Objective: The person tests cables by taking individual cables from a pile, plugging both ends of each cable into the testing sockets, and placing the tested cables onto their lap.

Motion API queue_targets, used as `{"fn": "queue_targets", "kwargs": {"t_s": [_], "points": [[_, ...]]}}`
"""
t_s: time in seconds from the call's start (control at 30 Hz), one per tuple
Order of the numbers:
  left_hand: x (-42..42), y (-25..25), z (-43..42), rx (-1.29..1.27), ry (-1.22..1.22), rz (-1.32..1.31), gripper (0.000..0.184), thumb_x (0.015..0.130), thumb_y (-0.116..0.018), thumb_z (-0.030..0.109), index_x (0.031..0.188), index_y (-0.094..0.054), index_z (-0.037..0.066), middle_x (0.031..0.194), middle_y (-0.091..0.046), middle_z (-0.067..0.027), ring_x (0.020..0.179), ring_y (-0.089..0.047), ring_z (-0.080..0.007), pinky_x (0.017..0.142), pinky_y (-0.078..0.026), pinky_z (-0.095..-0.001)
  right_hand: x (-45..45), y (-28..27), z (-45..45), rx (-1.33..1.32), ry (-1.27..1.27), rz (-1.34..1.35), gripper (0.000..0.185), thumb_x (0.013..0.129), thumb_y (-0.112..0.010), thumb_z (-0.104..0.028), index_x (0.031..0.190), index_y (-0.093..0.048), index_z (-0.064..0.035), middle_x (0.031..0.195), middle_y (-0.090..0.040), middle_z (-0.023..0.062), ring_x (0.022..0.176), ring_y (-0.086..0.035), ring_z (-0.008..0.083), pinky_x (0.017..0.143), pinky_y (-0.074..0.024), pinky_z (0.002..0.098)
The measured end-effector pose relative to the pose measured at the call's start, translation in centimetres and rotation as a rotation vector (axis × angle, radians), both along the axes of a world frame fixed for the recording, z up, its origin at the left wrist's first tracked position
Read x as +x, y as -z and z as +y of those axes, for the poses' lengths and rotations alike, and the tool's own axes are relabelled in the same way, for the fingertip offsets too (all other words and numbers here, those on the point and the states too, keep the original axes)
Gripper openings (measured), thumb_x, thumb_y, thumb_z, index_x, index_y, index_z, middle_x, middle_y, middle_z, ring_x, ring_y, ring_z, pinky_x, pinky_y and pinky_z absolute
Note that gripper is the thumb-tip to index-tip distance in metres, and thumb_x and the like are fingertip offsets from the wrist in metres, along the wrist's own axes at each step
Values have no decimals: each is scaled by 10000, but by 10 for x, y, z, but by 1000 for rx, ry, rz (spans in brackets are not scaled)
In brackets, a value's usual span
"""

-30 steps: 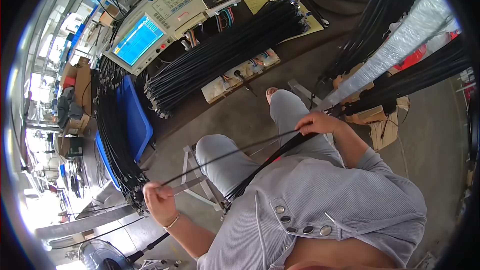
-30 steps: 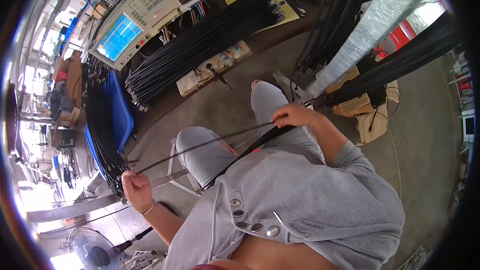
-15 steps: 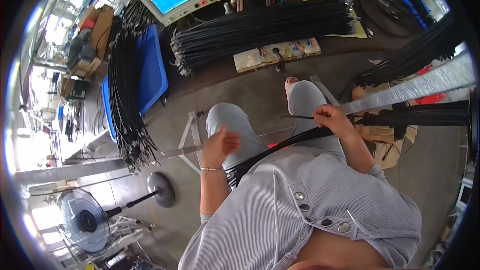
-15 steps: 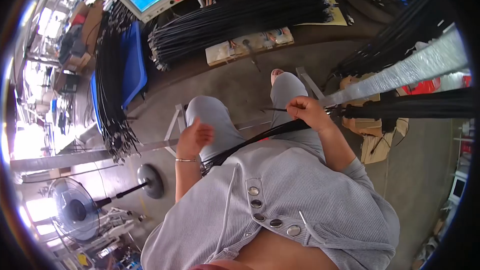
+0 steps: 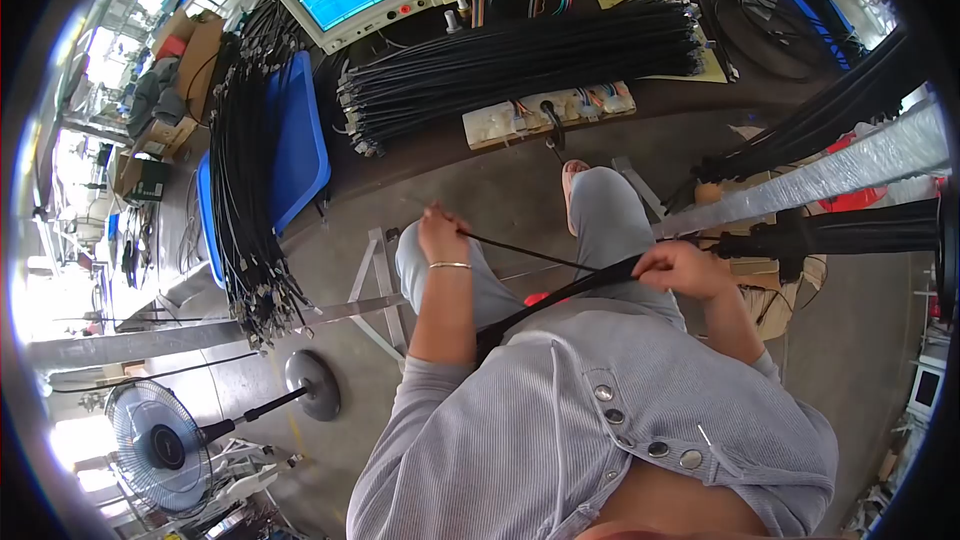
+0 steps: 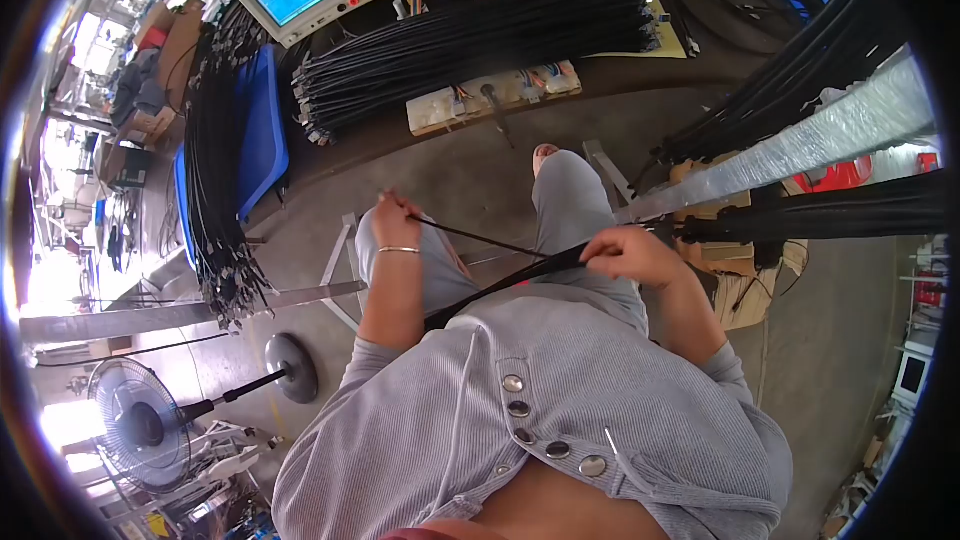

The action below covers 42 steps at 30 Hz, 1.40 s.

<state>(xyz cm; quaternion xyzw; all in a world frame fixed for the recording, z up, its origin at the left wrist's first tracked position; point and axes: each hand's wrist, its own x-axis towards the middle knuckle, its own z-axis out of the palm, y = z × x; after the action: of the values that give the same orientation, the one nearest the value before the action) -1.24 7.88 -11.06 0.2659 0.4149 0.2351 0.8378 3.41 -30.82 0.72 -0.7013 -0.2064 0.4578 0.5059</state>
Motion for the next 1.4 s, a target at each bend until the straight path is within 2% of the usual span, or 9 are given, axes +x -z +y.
{"fn": "queue_targets", "kwargs": {"t_s": [0.17,0.27,0.43,0.5,0.57,0.63,1.0,1.17,1.4], "points": [[-16,-49,19,313,-124,62,219,932,-432,224,1003,-533,44,632,-447,-16,464,-360,-106,424,-335,-261,14,30,-32,-114,481,138,138,816,-631,-106,912,-623,-7,707,-592,36,579,-523,88,504,-397,198],[-29,-78,6,397,-86,7,258,953,-414,257,1035,-522,37,612,-434,-9,456,-348,-94,425,-331,-249,23,49,-31,647,817,417,106,876,-541,-108,955,-560,-40,646,-509,7,529,-439,88,476,-349,203],[-17,-91,-31,619,181,-95,283,967,-403,267,1005,-540,22,593,-450,-9,449,-361,-80,428,-337,-225,51,28,34,955,905,470,148,895,-540,-165,993,-567,-58,720,-483,-5,633,-408,66,562,-327,189],[0,-105,-60,910,462,86,290,970,-416,272,955,-567,25,614,-490,-18,459,-387,-80,433,-322,-225,58,15,64,629,904,171,164,881,-574,-202,937,-619,-55,723,-525,-13,609,-411,57,542,-325,183],[17,-120,-81,863,564,75,295,956,-447,259,859,-590,20,606,-510,-28,465,-420,-86,437,-347,-232,58,-17,92,234,766,-201,169,853,-619,-195,835,-644,-29,719,-583,-3,600,-472,55,542,-369,189],[31,-126,-90,508,680,-8,257,936,-468,230,860,-585,13,569,-484,-20,446,-396,-87,429,-338,-240,64,-6,104,246,744,-319,180,826,-650,-184,798,-636,-7,690,-596,18,610,-521,73,555,-405,212],[60,-135,-107,388,639,-49,206,902,-487,200,823,-562,26,530,-471,-20,412,-371,-94,425,-341,-247,76,4,104,87,631,-881,205,812,-665,-184,750,-628,8,655,-620,73,572,-546,104,525,-429,269],[67,-139,-119,398,496,-34,222,915,-457,199,849,-573,21,551,-513,-19,419,-405,-91,416,-374,-256,85,3,108,416,864,-36,222,867,-595,-198,817,-647,12,650,-602,38,517,-469,60,488,-339,186],[65,-147,-97,308,668,4,284,948,-449,272,919,-588,27,649,-578,-44,474,-479,-97,473,-457,-265,82,6,114,579,940,172,216,869,-577,-196,813,-651,0,618,-578,34,484,-410,56,469,-308,194]]}}
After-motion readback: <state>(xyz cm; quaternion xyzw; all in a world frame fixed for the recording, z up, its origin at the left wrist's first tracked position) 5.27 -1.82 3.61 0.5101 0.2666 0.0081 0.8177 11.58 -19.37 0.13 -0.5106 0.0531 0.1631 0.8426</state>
